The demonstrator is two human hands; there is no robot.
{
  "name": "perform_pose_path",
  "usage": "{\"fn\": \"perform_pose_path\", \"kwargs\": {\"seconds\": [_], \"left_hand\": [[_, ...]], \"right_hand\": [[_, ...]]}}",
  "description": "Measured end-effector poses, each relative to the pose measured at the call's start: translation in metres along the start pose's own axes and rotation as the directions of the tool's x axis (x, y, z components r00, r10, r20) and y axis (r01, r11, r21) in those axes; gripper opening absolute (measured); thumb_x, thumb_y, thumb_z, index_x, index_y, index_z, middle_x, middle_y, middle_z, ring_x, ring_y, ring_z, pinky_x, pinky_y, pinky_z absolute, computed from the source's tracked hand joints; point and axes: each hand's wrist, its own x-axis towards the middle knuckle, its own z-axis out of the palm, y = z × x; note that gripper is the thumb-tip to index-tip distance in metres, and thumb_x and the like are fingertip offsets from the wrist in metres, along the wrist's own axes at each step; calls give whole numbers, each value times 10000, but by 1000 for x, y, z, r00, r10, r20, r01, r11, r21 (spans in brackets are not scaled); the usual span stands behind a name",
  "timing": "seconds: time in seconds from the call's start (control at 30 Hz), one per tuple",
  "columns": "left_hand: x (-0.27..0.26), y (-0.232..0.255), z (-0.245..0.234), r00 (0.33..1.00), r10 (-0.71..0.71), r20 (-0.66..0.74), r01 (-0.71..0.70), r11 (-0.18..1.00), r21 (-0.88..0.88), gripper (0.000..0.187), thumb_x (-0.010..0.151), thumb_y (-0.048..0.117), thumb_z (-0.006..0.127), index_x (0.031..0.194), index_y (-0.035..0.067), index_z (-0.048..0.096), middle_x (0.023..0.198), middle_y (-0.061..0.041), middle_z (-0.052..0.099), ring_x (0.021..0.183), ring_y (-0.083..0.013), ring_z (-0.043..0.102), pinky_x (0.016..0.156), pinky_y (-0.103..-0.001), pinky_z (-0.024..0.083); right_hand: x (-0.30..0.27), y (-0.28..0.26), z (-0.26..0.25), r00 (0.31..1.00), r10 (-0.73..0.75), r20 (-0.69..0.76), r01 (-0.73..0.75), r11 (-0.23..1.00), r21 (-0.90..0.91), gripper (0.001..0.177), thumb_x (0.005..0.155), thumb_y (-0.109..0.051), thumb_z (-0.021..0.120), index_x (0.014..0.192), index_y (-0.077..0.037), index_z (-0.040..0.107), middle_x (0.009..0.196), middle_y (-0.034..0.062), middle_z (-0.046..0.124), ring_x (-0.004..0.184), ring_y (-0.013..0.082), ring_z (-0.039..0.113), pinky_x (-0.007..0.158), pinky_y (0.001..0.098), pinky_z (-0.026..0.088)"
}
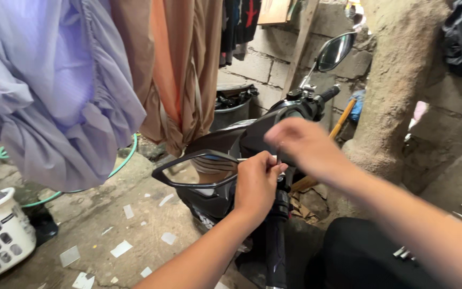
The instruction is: The person uses a wrench to tighten bolts on the handlebars and mirrors of a black scooter. They wipe the handlebars with a cloth and open a box containing new parts.
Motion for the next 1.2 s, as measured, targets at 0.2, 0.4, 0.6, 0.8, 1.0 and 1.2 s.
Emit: {"fn": "perform_pose_path", "kwargs": {"seconds": [0.2, 0.4, 0.6, 0.8, 1.0, 1.2], "left_hand": [[-5, -2, 12, 995, 43, -95, -47, 998, -30, 79, 831, 16, 684, 811, -24, 620, 693, -183, 666, 607, -259, 654, 590, -387, 507], [-6, -2, 10, 996, -27, -83, 25, 1000, -18, 89, 856, 58, 682, 857, -28, 659, 748, -202, 704, 653, -266, 697, 630, -391, 539], [-10, 3, 11, 995, -19, -98, 12, 998, -68, 82, 919, 44, 667, 921, -38, 663, 796, -168, 713, 683, -228, 708, 640, -368, 539], [-16, 6, 26, 972, -51, -228, 23, 992, -124, 58, 859, -29, 663, 908, 1, 655, 702, -102, 657, 627, -189, 650, 634, -320, 525], [-14, 4, 25, 960, -179, -217, 164, 983, -85, 180, 891, 68, 727, 797, -11, 596, 664, -119, 655, 576, -196, 627, 584, -344, 511], [-14, 14, 21, 976, -62, -208, 76, 995, 58, 138, 906, 66, 694, 846, -11, 596, 741, -147, 677, 662, -257, 677, 626, -391, 533]], "right_hand": [[-18, 31, 71, 910, 21, -414, 258, 752, 607, 255, 1128, -277, 458, 1093, -48, 564, 941, 39, 587, 892, 140, 628, 779, 290, 522], [-23, 54, 87, 896, -38, -442, 358, 651, 670, 304, 1103, -323, 387, 1111, -61, 543, 941, 52, 646, 933, 134, 653, 837, 283, 539], [-17, 58, 82, 935, 5, -355, 285, 587, 758, 359, 1122, -325, 398, 1038, -26, 577, 839, 51, 592, 816, 152, 609, 811, 302, 540], [6, 70, 27, 949, -201, 242, -118, 487, 865, 411, 1174, -364, 413, 998, -28, 574, 751, 5, 533, 730, 160, 578, 740, 296, 503], [-12, 35, 31, 955, -191, -226, 203, 979, 29, 347, 938, -327, 637, 856, 5, 690, 702, 109, 684, 630, 204, 678, 616, 343, 533], [-24, 4, 28, 928, -220, -300, 113, 935, -335, 284, 897, -268, 702, 812, 3, 711, 724, 177, 720, 666, 312, 728, 630, 405, 545]]}}
